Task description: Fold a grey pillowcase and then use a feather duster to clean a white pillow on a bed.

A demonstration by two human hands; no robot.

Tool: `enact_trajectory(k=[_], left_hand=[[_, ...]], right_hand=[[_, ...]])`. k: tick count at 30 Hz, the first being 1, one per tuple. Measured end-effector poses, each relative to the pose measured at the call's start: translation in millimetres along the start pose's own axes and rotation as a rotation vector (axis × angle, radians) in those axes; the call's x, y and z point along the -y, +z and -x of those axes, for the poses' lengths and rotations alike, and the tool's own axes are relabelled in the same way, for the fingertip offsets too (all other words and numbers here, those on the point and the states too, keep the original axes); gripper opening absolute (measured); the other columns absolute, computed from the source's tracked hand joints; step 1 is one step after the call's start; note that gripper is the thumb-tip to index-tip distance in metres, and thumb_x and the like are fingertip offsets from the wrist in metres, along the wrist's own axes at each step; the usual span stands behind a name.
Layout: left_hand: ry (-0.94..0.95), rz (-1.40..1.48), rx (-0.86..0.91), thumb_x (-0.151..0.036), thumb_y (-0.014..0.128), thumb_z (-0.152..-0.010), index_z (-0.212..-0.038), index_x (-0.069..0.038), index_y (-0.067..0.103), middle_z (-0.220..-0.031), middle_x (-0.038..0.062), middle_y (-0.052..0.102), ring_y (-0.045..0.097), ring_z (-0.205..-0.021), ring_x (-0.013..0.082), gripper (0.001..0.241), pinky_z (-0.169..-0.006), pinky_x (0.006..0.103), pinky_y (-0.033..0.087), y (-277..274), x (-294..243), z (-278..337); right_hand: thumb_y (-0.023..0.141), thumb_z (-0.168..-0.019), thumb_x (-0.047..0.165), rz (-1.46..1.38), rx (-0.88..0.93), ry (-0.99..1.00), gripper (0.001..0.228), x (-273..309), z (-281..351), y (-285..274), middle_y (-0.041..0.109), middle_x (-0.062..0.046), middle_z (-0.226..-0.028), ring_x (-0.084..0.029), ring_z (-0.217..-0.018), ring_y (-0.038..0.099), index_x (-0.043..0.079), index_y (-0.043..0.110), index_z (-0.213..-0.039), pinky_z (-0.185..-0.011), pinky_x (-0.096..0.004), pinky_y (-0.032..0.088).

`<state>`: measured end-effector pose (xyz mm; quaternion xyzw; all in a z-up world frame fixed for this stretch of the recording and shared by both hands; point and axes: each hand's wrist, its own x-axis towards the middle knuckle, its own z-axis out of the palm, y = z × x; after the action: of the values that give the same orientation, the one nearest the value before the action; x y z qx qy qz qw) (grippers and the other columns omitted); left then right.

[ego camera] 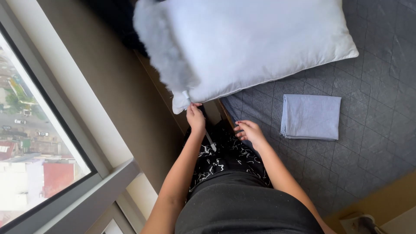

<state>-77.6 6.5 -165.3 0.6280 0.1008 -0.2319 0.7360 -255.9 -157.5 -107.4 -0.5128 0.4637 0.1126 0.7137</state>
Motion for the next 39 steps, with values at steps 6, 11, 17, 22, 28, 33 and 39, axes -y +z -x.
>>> enact_trajectory(k=[6, 11, 17, 22, 28, 33, 39], left_hand=[[-0.193, -0.248, -0.258, -0.029, 0.041, -0.108, -0.093, -0.006, 0.061, -0.062, 0.0, 0.056, 0.054, -0.047, 0.0125, 0.033, -0.047, 0.0295, 0.046, 20, -66, 10], [0.24, -0.527, -0.071, -0.025, 0.044, -0.109, -0.098, -0.007, 0.067, -0.06, 0.011, 0.057, 0.057, -0.052, 0.0215, 0.031, -0.054, 0.0372, 0.046, 64, -108, 54], [0.409, -0.617, 0.345, -0.023, 0.05, -0.11, -0.098, -0.004, 0.068, -0.075, 0.018, 0.067, 0.067, -0.07, 0.031, 0.028, -0.069, 0.0405, 0.052, 62, -62, 49], [0.455, -0.534, 0.132, -0.024, 0.046, -0.11, -0.1, -0.003, 0.065, -0.083, 0.012, 0.07, 0.069, -0.076, 0.0251, 0.03, -0.074, 0.0391, 0.054, 5, -1, 27], [0.115, -0.168, -0.283, -0.028, 0.04, -0.11, -0.088, -0.005, 0.056, -0.069, 0.005, 0.054, 0.047, -0.046, 0.0131, 0.035, -0.044, 0.031, 0.042, -29, -56, 19], [0.091, -0.107, -0.242, -0.03, 0.04, -0.111, -0.094, -0.007, 0.054, -0.058, 0.005, 0.049, 0.047, -0.041, 0.0105, 0.032, -0.039, 0.0274, 0.04, -13, -83, 24], [0.304, -0.15, 0.371, -0.032, 0.038, -0.11, -0.11, -0.007, 0.05, -0.086, 0.008, 0.07, 0.06, -0.051, 0.0094, 0.028, -0.044, 0.0246, 0.047, 70, -125, 69]], right_hand=[[0.061, -0.101, 0.027, -0.013, -0.094, -0.023, 0.029, -4, 8, -17, 0.073, -0.006, -0.099, -0.012, -0.073, 0.067, 0.006, 0.068, -0.121, -0.06, -0.024, 0.05], [0.058, -0.102, 0.028, -0.056, -0.037, -0.115, 0.03, -3, 0, -10, 0.074, -0.006, -0.1, -0.012, -0.074, 0.068, 0.008, 0.069, -0.121, -0.062, -0.025, 0.051], [0.056, -0.1, 0.025, -0.104, 0.002, -0.135, 0.031, 4, 4, 6, 0.073, -0.004, -0.1, -0.013, -0.076, 0.068, 0.009, 0.07, -0.122, -0.064, -0.024, 0.052], [0.058, -0.101, 0.025, -0.124, -0.019, -0.141, 0.03, 3, 19, -2, 0.073, -0.006, -0.099, -0.013, -0.077, 0.067, 0.006, 0.069, -0.121, -0.065, -0.025, 0.053], [0.06, -0.1, 0.026, -0.067, -0.124, -0.13, 0.031, -17, 27, -13, 0.074, -0.005, -0.097, -0.011, -0.075, 0.067, 0.006, 0.07, -0.121, -0.064, -0.025, 0.052], [0.058, -0.101, 0.035, 0.0, -0.094, -0.183, 0.038, -3, 38, 17, 0.074, -0.008, -0.101, -0.014, -0.079, 0.067, 0.006, 0.07, -0.123, -0.066, -0.027, 0.052], [0.033, -0.101, 0.056, -0.245, 0.242, -0.233, 0.062, 58, 89, 75, 0.071, -0.008, -0.112, -0.017, -0.101, 0.071, 0.01, 0.055, -0.136, -0.08, -0.032, 0.063]])
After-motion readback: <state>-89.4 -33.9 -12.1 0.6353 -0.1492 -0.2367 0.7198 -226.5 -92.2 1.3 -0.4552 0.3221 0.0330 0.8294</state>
